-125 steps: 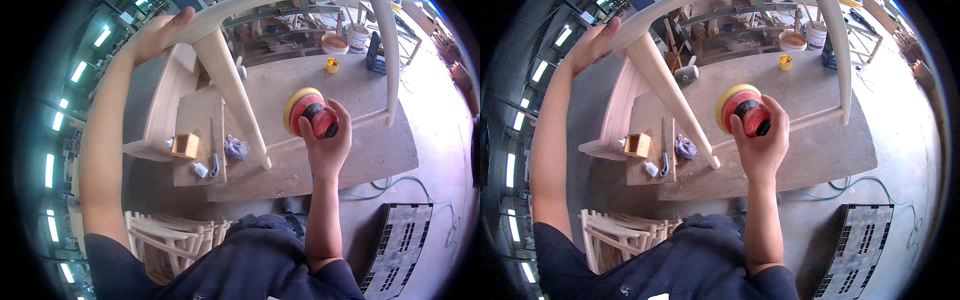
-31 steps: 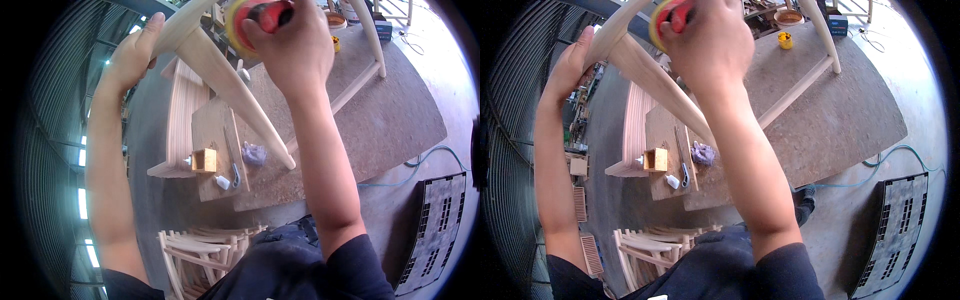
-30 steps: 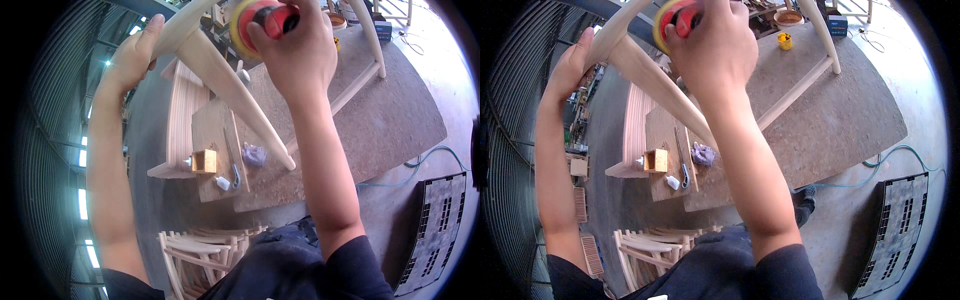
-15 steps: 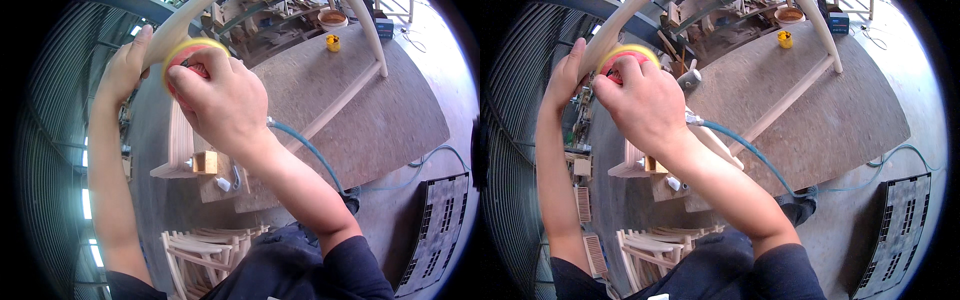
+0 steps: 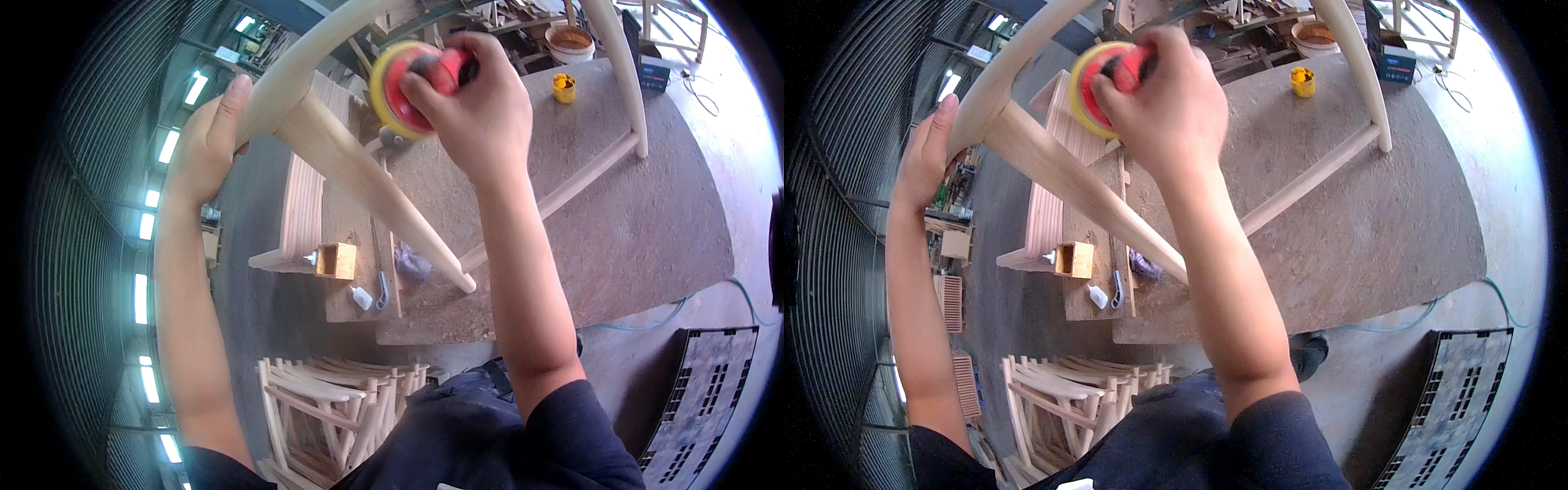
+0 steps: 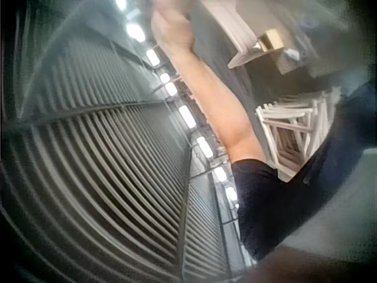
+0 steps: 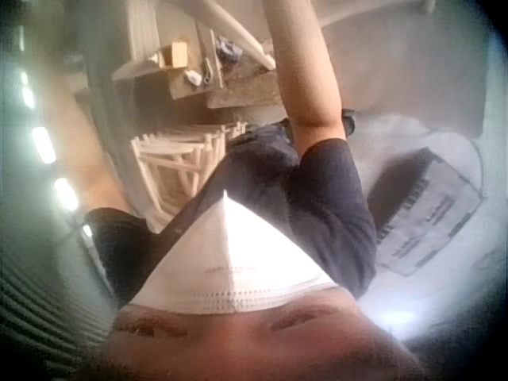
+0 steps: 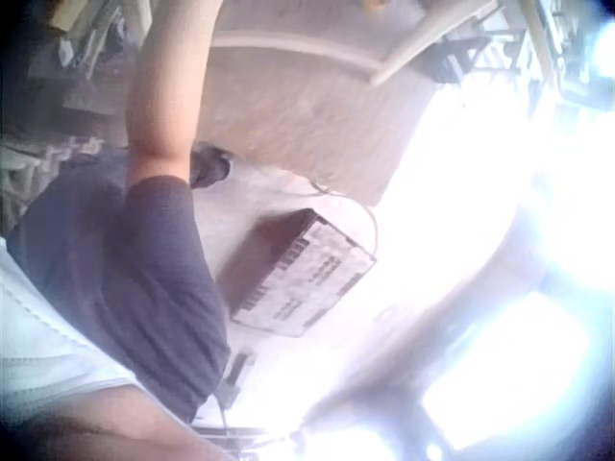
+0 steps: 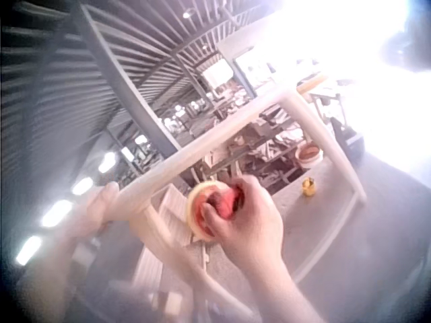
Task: The person uses a handheld orbital sander to smooth the surfaces of wooden chair frames. They pick up a chair frame from a stack, sand multiple legs and rails, then place the frame on the floor. The person repeats this process with another chair frame.
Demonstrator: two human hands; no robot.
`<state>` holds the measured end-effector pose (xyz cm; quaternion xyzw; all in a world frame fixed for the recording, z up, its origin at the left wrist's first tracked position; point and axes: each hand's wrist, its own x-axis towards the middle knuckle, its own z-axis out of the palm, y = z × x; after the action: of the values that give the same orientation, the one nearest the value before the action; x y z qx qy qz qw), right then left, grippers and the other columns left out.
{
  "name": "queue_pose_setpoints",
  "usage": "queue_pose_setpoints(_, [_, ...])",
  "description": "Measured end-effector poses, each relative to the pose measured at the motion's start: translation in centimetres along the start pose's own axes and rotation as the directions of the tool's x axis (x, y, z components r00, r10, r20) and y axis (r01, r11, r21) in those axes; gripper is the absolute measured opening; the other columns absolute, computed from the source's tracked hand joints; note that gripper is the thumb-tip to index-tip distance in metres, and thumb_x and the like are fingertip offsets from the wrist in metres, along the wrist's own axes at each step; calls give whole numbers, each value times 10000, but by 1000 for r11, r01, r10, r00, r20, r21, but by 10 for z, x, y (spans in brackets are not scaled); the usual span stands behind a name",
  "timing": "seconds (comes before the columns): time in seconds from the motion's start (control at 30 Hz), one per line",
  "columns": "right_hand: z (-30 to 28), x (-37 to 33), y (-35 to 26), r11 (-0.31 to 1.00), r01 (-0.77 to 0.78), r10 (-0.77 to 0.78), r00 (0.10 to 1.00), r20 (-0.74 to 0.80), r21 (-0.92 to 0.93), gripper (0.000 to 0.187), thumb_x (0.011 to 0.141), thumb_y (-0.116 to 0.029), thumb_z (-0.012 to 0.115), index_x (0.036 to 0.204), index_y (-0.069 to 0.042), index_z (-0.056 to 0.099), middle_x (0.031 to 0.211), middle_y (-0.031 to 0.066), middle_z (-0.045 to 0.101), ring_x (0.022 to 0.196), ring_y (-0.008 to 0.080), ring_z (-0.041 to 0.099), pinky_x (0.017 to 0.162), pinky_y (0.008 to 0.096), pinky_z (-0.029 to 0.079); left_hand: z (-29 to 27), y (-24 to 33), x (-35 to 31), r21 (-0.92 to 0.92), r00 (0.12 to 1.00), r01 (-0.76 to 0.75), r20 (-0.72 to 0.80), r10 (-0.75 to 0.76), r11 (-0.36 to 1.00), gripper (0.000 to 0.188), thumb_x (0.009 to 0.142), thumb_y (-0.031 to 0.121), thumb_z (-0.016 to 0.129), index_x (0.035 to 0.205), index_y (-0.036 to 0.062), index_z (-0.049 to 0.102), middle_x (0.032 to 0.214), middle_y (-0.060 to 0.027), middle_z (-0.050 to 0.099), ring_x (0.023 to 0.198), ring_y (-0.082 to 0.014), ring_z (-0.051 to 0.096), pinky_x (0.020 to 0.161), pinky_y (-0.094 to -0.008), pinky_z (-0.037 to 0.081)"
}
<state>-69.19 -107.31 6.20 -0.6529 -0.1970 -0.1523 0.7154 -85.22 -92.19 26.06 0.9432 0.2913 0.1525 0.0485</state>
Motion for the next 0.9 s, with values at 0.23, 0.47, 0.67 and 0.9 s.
queue_pose_setpoints(0.23, [-24, -51, 17, 960, -195, 140, 956, 258, 199, 503, 753, -258, 889, 1157, -62, 662, 1050, 164, 717, 988, 327, 717, 894, 414, 565, -14, -1, -2, 190, 978, -132, 185, 97, 973, 833, 838, 822, 643, 1048, 17, 692, 879, -65, 654, 827, -182, 632, 754, -349, 486])
queue_pose_setpoints(0.47, [-101, -99, 35, 886, -445, 290, 749, 596, 129, 542, 771, -267, 904, 1195, -17, 677, 1089, 136, 730, 1018, 216, 712, 933, 362, 557, -34, -64, -84, 20, 996, -86, 34, 85, 996, 718, 749, 616, 847, 1112, 20, 677, 989, -81, 697, 916, -229, 671, 824, -380, 514])
queue_pose_setpoints(0.67, [-122, -125, 16, 958, -285, 207, 609, 765, -33, 554, 766, -277, 905, 1214, -46, 675, 1102, 156, 716, 1028, 304, 725, 923, 389, 573, -51, -142, -193, 153, 994, 62, -96, -48, 986, 881, 790, 662, 782, 1402, 71, 552, 1267, -148, 617, 1193, -324, 596, 1009, -460, 465])
queue_pose_setpoints(0.9, [-122, -149, 9, 959, -237, 269, 575, 773, -156, 558, 774, -304, 899, 1217, -49, 674, 1137, 150, 717, 1063, 298, 717, 927, 390, 572, -70, -80, -233, 37, 990, 93, 103, -96, 995, 1015, 692, 112, 678, 1640, 138, 316, 1557, -187, 477, 1413, -397, 487, 1212, -531, 370])
